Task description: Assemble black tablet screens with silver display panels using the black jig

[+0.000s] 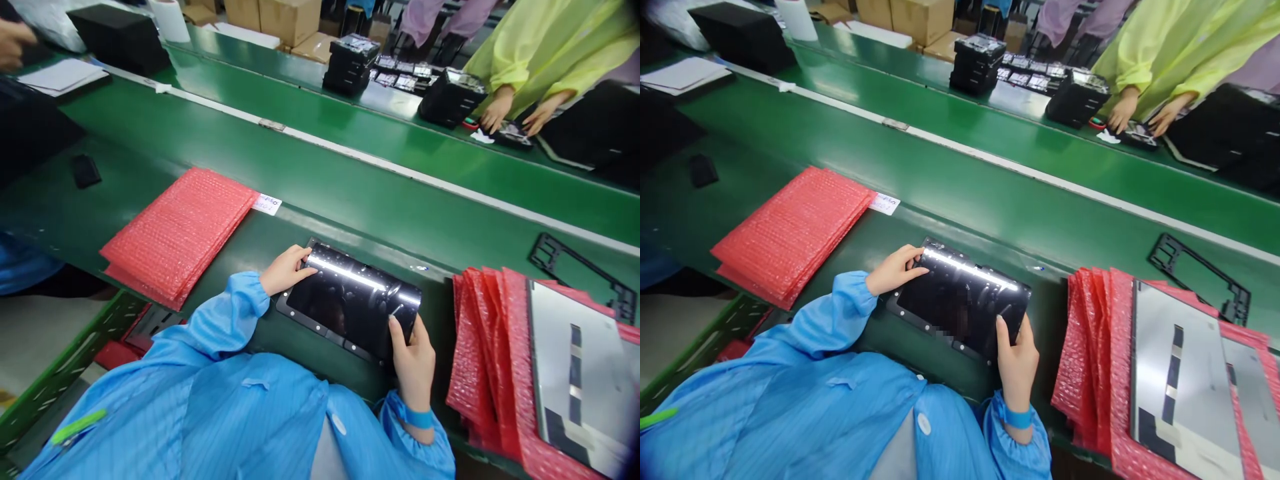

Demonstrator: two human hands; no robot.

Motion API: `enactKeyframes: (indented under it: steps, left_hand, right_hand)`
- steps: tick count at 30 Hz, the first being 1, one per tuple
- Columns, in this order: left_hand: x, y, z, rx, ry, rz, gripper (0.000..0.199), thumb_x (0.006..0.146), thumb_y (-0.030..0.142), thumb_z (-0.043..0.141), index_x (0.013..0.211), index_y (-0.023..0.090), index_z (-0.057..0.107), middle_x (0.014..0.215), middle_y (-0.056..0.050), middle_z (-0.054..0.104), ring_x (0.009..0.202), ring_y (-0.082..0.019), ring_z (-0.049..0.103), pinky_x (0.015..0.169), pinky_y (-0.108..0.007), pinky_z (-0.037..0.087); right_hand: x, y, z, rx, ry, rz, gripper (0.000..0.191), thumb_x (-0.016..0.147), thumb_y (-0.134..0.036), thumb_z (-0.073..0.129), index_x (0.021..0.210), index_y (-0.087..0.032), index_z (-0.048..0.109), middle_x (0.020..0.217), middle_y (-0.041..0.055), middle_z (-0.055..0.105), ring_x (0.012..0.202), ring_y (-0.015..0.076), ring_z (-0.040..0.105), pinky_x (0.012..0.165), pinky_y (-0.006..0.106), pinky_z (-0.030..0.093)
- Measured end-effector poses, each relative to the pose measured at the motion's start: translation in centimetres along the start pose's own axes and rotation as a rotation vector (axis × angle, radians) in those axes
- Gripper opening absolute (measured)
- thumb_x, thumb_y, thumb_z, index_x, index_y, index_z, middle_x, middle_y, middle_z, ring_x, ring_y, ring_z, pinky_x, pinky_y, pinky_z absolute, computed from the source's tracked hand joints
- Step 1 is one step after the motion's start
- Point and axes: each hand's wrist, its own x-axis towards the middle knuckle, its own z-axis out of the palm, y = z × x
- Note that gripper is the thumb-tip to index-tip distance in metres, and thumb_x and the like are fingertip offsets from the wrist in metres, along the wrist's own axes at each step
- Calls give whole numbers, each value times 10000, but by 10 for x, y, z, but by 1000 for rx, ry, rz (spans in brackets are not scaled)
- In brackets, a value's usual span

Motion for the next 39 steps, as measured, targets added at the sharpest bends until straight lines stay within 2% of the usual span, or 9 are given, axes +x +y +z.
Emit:
enactKeyframes:
  steps: [8,14,18,20,24,30,34,39]
  left_hand:
    - [1,2,0,50,-9,0,283,816,296,652,1047,140,605,858,-6,482,638,-117,444,654,-276,408]
    - [-1,4,0,138,-32,-9,317,844,311,631,1111,141,598,884,-27,506,692,-141,505,661,-284,446]
    - [-8,12,4,371,-24,-20,450,905,366,562,1289,139,508,1069,-82,552,918,-196,582,787,-303,479]
    - [-13,17,8,546,0,-28,466,938,390,501,1338,152,470,1130,-93,553,980,-208,586,779,-295,482]
    - [-21,23,15,743,5,-15,434,973,398,422,1332,163,481,1112,-93,564,965,-207,591,659,-273,478]
    - [-23,23,18,792,0,2,422,988,393,379,1331,171,485,1094,-96,568,970,-203,576,670,-273,477]
    - [-22,25,17,837,-19,26,427,991,384,371,1326,153,499,1085,-96,567,958,-216,571,626,-295,464]
    - [-17,33,12,937,-69,50,420,998,354,348,1306,129,524,1069,-108,589,927,-237,568,572,-312,419]
  right_hand:
    - [-1,-1,0,79,-14,20,624,865,-483,627,1420,-255,455,1261,59,621,1159,242,580,1033,373,423]
    - [-1,-1,1,42,7,-15,636,866,-496,613,1424,-239,449,1277,67,610,1174,248,571,1042,380,411]
    - [-2,1,0,-34,13,-31,620,868,-518,595,1402,-224,479,1228,76,638,1126,253,599,993,367,440]
    - [-2,0,-2,-83,5,-29,626,870,-530,581,1399,-211,482,1189,85,655,1073,258,623,938,361,464]
    - [-1,0,-3,-134,-22,-24,665,873,-550,555,1396,-146,482,1070,118,691,946,264,651,852,355,490]
    - [4,-1,-3,-163,-39,-78,674,890,-573,500,1381,-111,491,1006,117,696,816,224,644,789,317,497]
    - [8,-2,-7,-348,-95,-69,660,912,-602,438,1403,-163,471,824,74,697,603,203,612,614,298,469]
    - [11,0,-13,-845,-123,-117,680,919,-623,413,1393,-140,484,651,88,653,573,272,620,525,314,414]
